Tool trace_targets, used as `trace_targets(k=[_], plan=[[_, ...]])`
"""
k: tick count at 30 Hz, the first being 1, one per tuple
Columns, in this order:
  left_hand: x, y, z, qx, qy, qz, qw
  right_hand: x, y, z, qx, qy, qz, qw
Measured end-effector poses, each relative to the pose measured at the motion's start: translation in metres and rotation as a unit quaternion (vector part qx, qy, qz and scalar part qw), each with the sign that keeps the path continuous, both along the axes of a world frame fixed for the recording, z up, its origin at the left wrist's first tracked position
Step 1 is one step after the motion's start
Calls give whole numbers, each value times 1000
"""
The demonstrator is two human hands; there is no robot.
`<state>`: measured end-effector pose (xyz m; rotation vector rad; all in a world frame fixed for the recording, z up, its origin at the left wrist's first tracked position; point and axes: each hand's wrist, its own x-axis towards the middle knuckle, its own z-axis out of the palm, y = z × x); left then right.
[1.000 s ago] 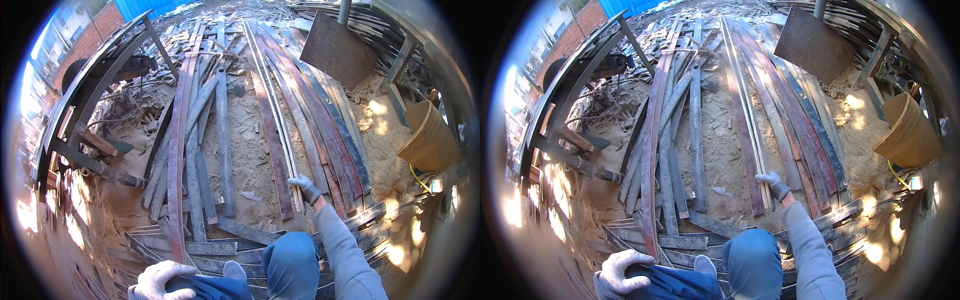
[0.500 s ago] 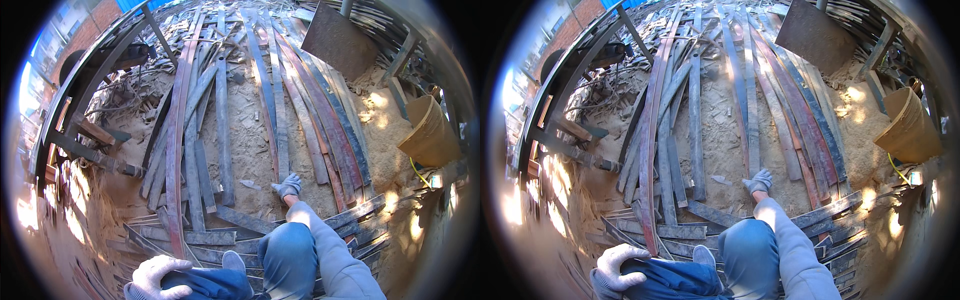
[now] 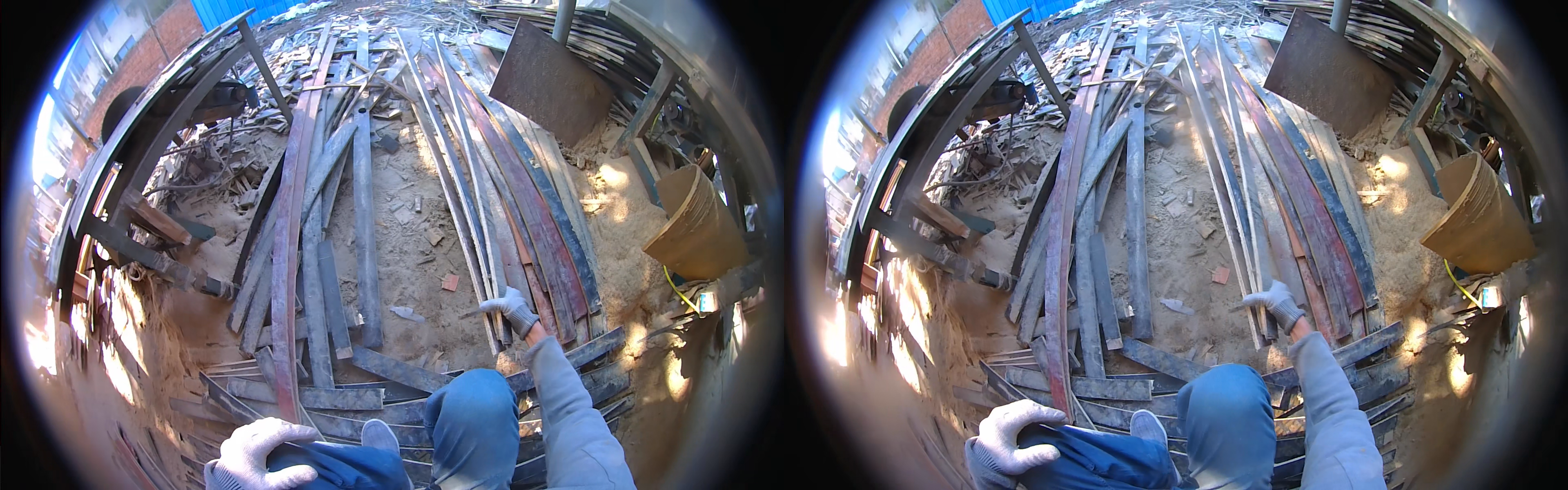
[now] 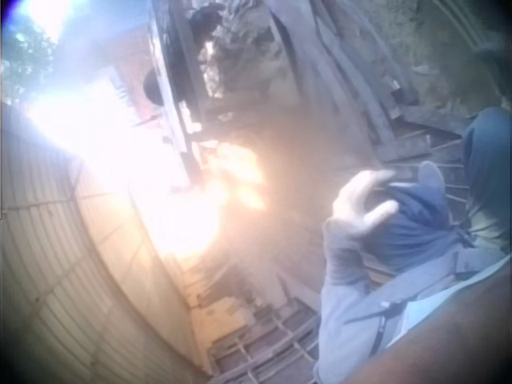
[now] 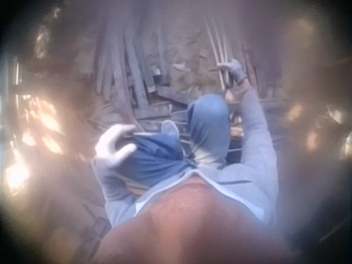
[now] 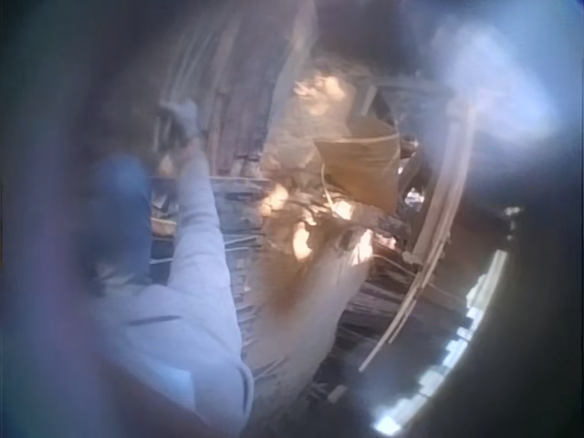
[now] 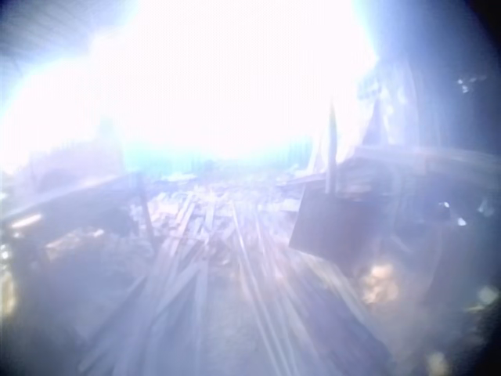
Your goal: The person picks up wooden planks from a pile, places them on a workbench, and uses a clamp to hold them. They then handle additional planks, stacking and arranging them on the bench.
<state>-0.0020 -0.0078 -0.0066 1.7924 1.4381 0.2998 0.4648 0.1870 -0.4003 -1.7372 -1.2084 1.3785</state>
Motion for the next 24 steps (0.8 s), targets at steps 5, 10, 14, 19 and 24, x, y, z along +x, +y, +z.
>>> trace_targets(k=[5,10,14,19,24], plan=[[5,5,-2,-22,-12,18,1000,24,-17,-25,-42,-301,-9,953],[10,10,-3,-24,-6,31,999,49,-42,-23,-19,-334,-56,941],[10,9,-4,-23,-17,33,999,72,-64,13,55,-240,-119,962],[6,8,-3,-20,-14,42,999,85,-65,48,24,-224,-119,967],[7,13,-5,-33,-19,45,998,93,-3,20,44,-275,-97,955]])
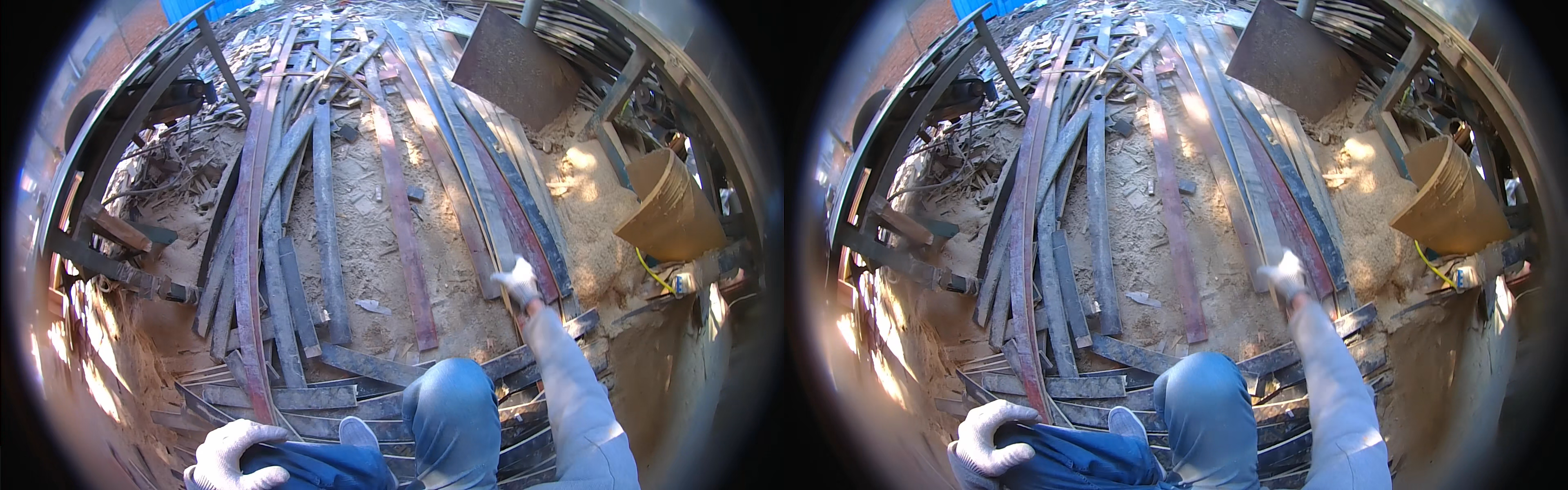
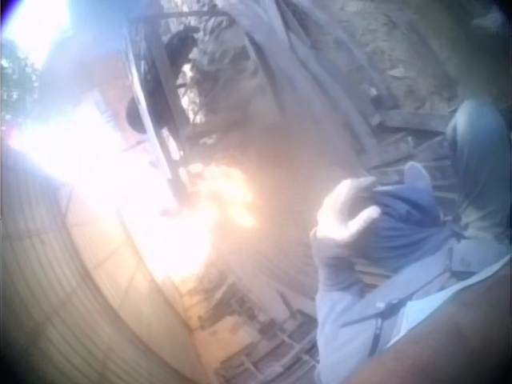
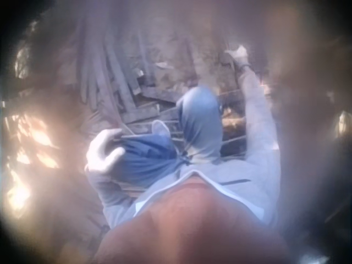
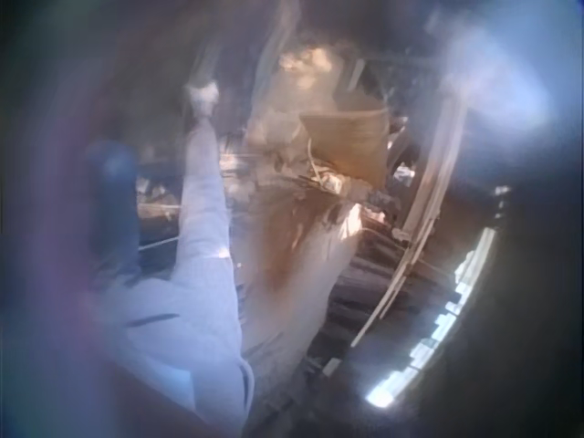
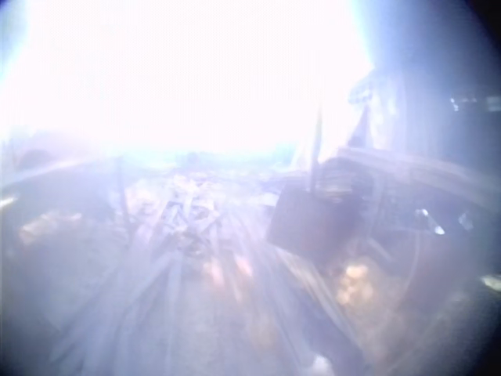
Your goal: The person picks up wooden planks from a pile, places them on a workbench, and uses a clamp to hold them. They then handle additional planks, stacking and arranging them on the bench.
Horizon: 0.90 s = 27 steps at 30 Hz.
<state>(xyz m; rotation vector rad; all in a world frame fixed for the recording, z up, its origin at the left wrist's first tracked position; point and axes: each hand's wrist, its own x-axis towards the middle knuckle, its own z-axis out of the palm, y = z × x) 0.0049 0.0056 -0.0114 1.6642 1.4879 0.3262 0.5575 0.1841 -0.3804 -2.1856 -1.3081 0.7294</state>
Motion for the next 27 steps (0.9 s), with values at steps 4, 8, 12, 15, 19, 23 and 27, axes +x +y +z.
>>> trace_targets(k=[4,8,12,15,19,23,27], plan=[[0,2,1,-1,4,7,1000,24,32,-25,-105,-164,-14,981],[-1,2,4,-7,9,-2,1000,-19,17,-46,51,-487,-6,872],[2,7,3,-4,22,-44,999,-149,-17,-86,-90,-203,148,964],[4,7,4,-1,38,-58,998,-223,-19,-116,-144,-243,164,945],[-1,-3,8,-19,37,-13,999,-214,12,-111,-202,-210,105,951],[-7,-10,10,-7,16,-6,1000,-119,75,-35,-78,-265,11,961],[-9,0,4,-3,26,-56,998,-49,87,35,-70,-84,39,993]])
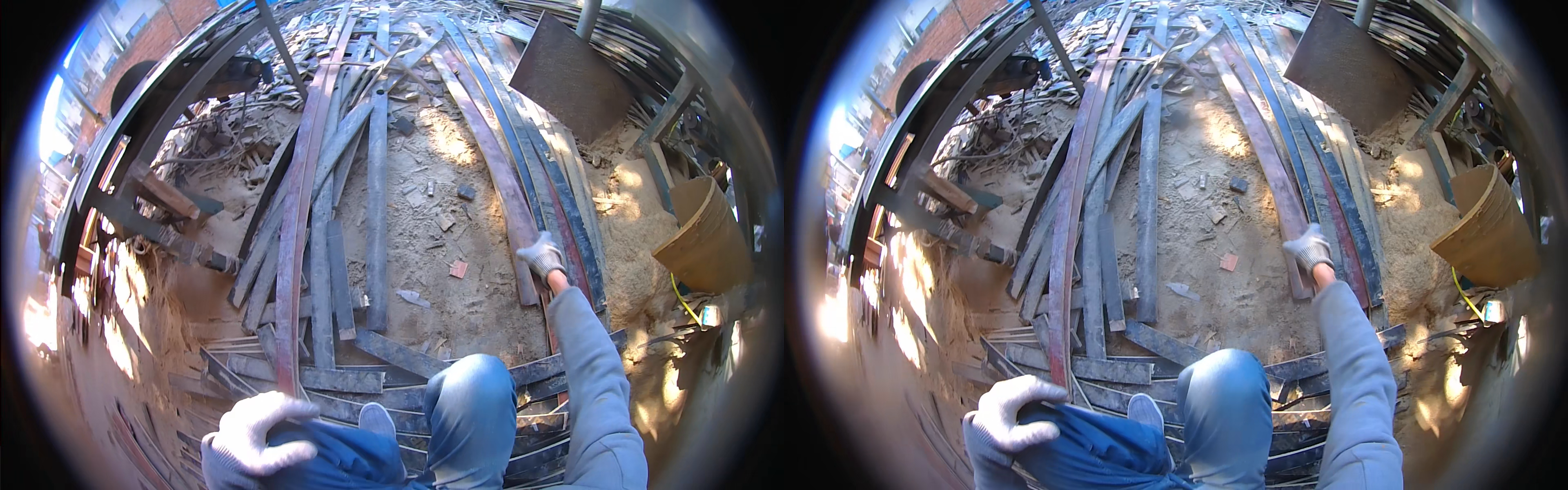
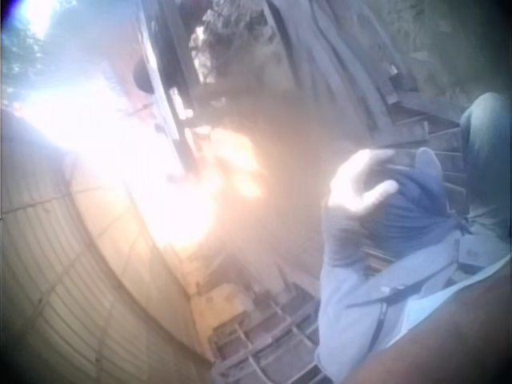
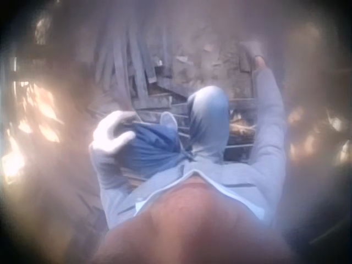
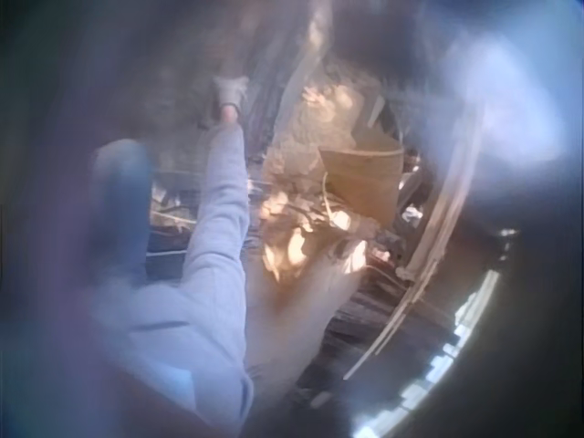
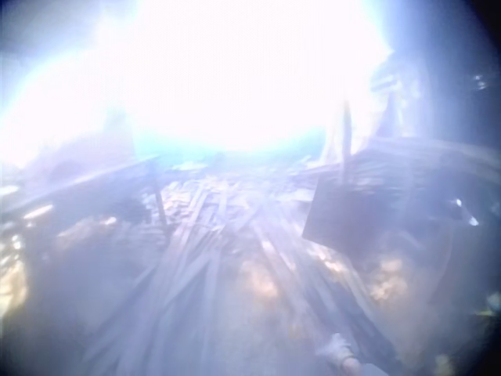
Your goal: The person picks up wooden planks from a pile, places them on a workbench, and uses a clamp to hold them. They then handle additional planks, stacking and arranging them on the bench.
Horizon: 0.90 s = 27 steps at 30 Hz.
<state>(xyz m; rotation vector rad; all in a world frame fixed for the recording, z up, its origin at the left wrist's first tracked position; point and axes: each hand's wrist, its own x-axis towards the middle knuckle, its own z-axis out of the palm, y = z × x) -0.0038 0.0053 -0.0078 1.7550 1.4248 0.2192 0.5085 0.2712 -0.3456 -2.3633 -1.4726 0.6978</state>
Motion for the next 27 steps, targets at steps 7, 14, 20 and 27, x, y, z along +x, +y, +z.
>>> trace_targets(k=[7,14,20,27], plan=[[-10,23,-29,-82,-249,49,964,-3,-341,-23,-109,120,-41,986],[52,118,-237,-163,-202,99,961,18,-737,59,-250,43,-75,964],[245,106,-373,-451,-457,72,763,-39,-829,112,-160,28,-137,977],[323,82,-329,-527,-595,115,595,-74,-795,99,-134,40,-177,974]])
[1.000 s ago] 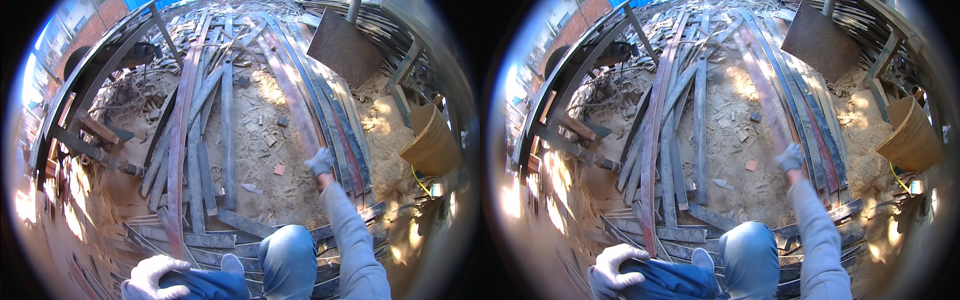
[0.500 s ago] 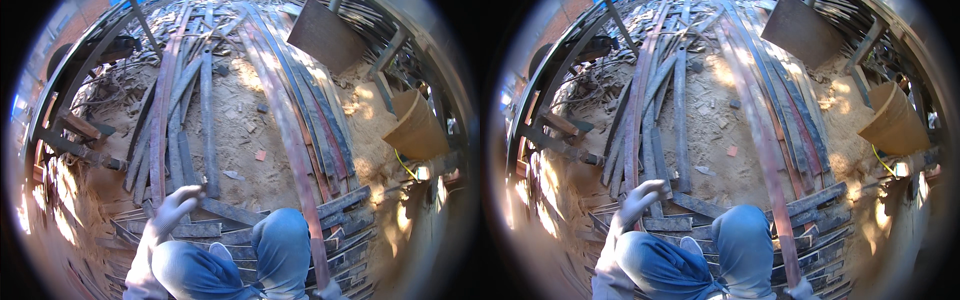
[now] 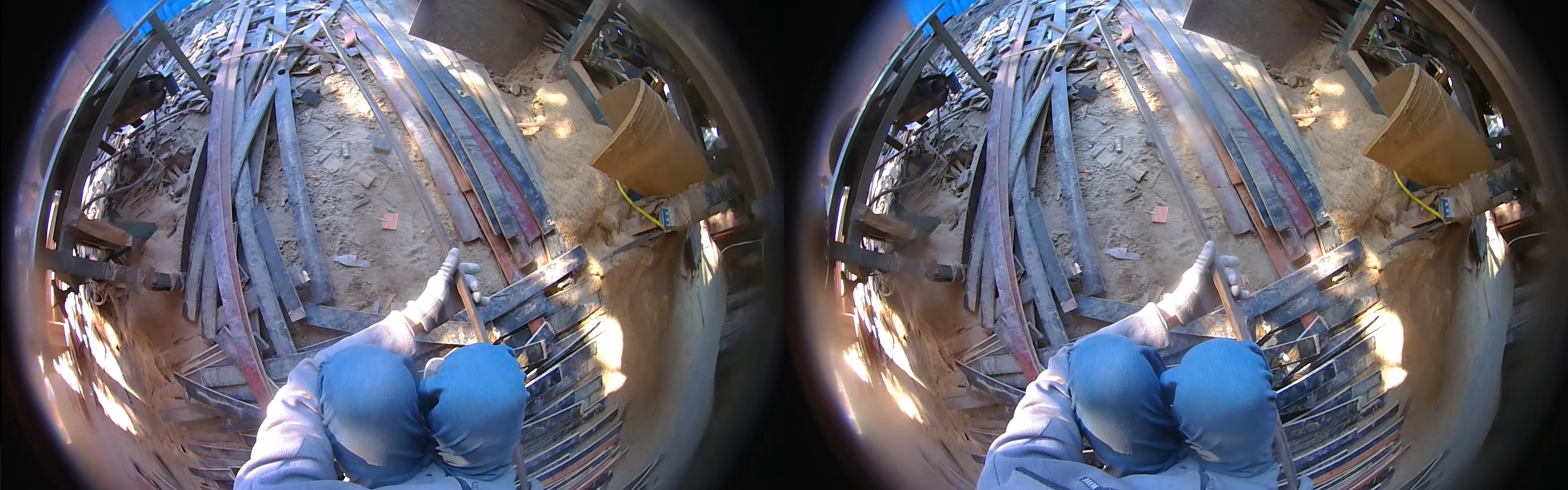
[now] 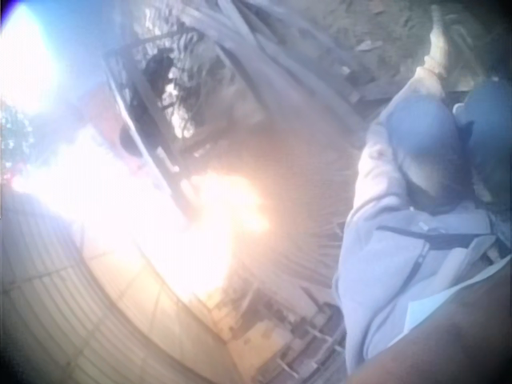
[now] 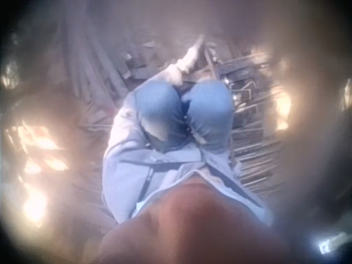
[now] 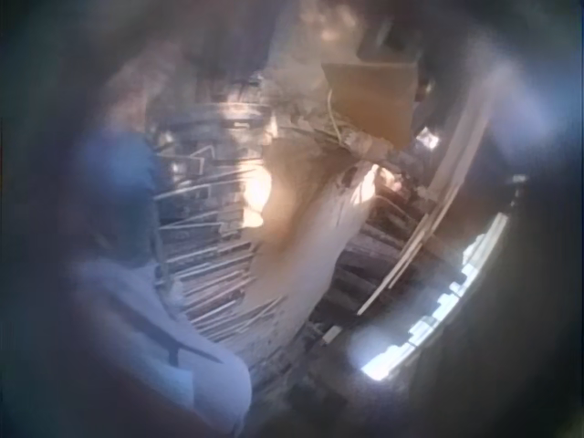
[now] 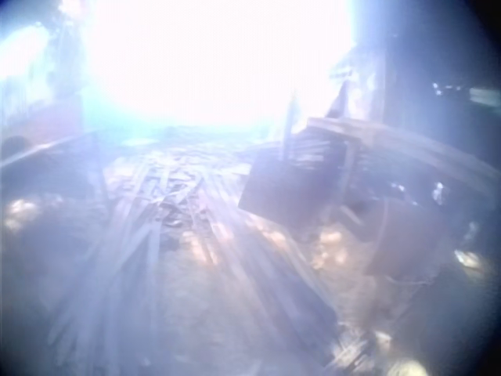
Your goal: The person picks up wooden planks from a pile, places them on a workbench, and uses a clamp to hold them. They then handle additional planks, stacking and arranging them on the bench.
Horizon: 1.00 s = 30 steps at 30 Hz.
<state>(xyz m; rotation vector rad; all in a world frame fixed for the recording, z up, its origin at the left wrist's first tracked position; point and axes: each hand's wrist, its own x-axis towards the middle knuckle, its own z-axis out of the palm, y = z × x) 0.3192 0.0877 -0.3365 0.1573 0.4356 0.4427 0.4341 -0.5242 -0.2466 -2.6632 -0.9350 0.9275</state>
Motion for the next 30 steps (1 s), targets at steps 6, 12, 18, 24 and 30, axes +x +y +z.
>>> trace_targets(k=[6,12,18,24,30], plan=[[-24,20,50,115,-29,27,993,3,25,-20,40,0,7,999],[-50,31,74,263,396,52,878,25,48,-36,84,-5,61,995],[-54,44,62,267,367,149,879,39,51,-66,100,31,47,993],[-35,39,48,269,268,50,924,50,135,-96,49,97,-56,993],[-51,14,42,318,231,-104,914,44,285,-103,159,88,3,983]])
